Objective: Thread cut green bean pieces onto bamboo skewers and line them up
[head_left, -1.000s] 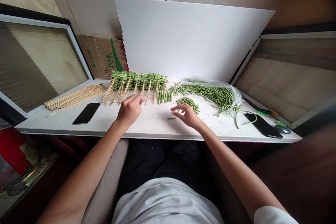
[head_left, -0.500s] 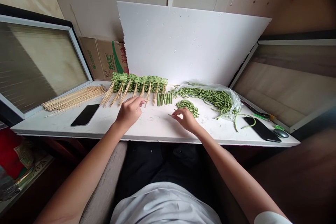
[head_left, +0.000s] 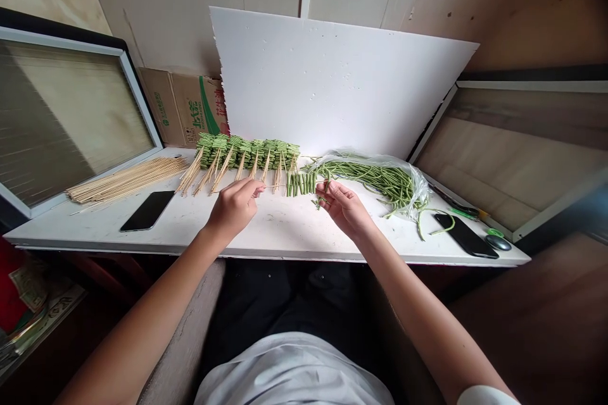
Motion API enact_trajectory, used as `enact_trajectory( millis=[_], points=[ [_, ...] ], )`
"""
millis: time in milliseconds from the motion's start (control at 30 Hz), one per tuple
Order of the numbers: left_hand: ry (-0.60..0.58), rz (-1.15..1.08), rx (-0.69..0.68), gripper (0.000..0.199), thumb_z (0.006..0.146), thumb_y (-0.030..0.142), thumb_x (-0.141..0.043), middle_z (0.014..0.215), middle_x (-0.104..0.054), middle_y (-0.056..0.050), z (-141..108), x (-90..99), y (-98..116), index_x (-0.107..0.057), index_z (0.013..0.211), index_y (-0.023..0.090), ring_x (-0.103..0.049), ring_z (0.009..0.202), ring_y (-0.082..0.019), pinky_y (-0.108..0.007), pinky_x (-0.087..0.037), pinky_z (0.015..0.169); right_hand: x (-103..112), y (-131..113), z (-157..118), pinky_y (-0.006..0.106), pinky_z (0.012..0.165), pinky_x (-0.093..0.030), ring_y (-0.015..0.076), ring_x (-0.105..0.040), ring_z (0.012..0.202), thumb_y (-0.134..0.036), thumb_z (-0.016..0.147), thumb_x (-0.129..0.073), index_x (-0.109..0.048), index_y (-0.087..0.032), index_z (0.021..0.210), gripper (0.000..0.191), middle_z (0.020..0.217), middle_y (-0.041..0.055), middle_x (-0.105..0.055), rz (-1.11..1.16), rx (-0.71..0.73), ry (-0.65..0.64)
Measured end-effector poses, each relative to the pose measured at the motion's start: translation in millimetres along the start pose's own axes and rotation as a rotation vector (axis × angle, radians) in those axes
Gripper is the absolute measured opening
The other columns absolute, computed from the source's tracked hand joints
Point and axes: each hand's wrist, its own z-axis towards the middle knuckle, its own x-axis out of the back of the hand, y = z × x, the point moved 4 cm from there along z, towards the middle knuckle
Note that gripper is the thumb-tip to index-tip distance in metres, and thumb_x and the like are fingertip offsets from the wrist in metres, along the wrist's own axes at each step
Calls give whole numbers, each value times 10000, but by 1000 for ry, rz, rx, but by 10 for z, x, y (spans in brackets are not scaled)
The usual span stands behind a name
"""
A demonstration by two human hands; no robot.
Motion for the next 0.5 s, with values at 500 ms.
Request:
enact_trajectory(
  millis=[500],
  points=[
    [-17, 14, -19, 429, 741, -107, -427, 861, -751, -44, -21, -62, 49, -669, 951, 177, -750, 777, -196, -279, -602, 675, -3, -48, -19, 323, 780, -594, 243, -759, 1068, -482, 736, -951, -803, -250, 941, 344, 1071, 65, -826, 125, -18, 41]
  ],
)
